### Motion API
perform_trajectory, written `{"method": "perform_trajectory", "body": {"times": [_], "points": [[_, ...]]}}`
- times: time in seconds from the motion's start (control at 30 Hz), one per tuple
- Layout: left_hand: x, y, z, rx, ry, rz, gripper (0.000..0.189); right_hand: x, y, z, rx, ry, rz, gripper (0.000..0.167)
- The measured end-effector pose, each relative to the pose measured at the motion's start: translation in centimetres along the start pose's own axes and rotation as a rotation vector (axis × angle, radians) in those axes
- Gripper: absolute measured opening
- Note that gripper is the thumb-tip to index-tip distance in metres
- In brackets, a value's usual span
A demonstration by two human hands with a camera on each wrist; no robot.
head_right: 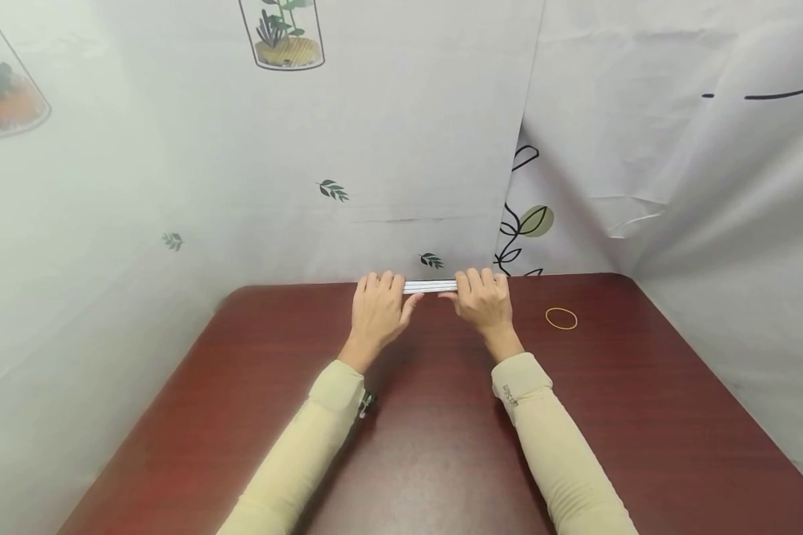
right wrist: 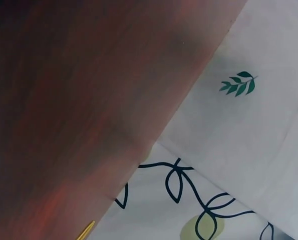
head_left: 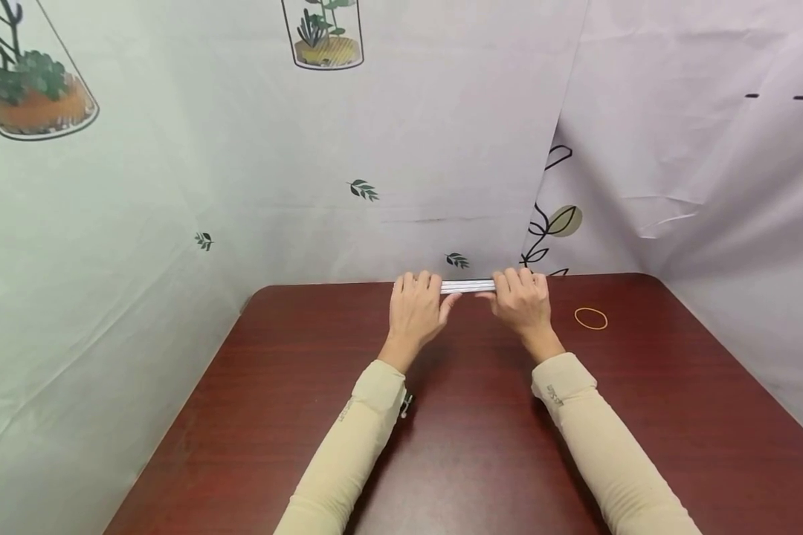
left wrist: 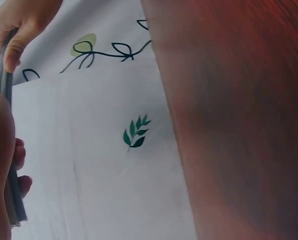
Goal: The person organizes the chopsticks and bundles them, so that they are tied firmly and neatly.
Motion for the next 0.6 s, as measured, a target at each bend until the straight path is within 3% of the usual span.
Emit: {"method": "perform_trajectory", "body": {"times": [0.27,0.47,0.6], "points": [[-0.6,-0.3,0.6,-0.019,0.052,0.042,0.033,-0.2,-0.3,0.2,0.013,0.014,-0.005,0.066],[-0.9,-0.2,0.9,-0.059,0.002,0.048,0.024,0.2,-0.6,0.4,0.051,0.068,0.034,0.062],[-1.5,0.0,0.7,-0.075,-0.058,0.057,0.029,0.3,-0.7,0.6,0.080,0.117,0.064,0.055]]}}
Point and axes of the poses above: each hand's wrist, its own z-axis towards the middle knuckle, its own x-axis out of the palm, y = z × x, the point moved 10 cm from there along z, towards the middle knuckle, and after that the axes turned 5 degrees about y, right-handed, at the moved point
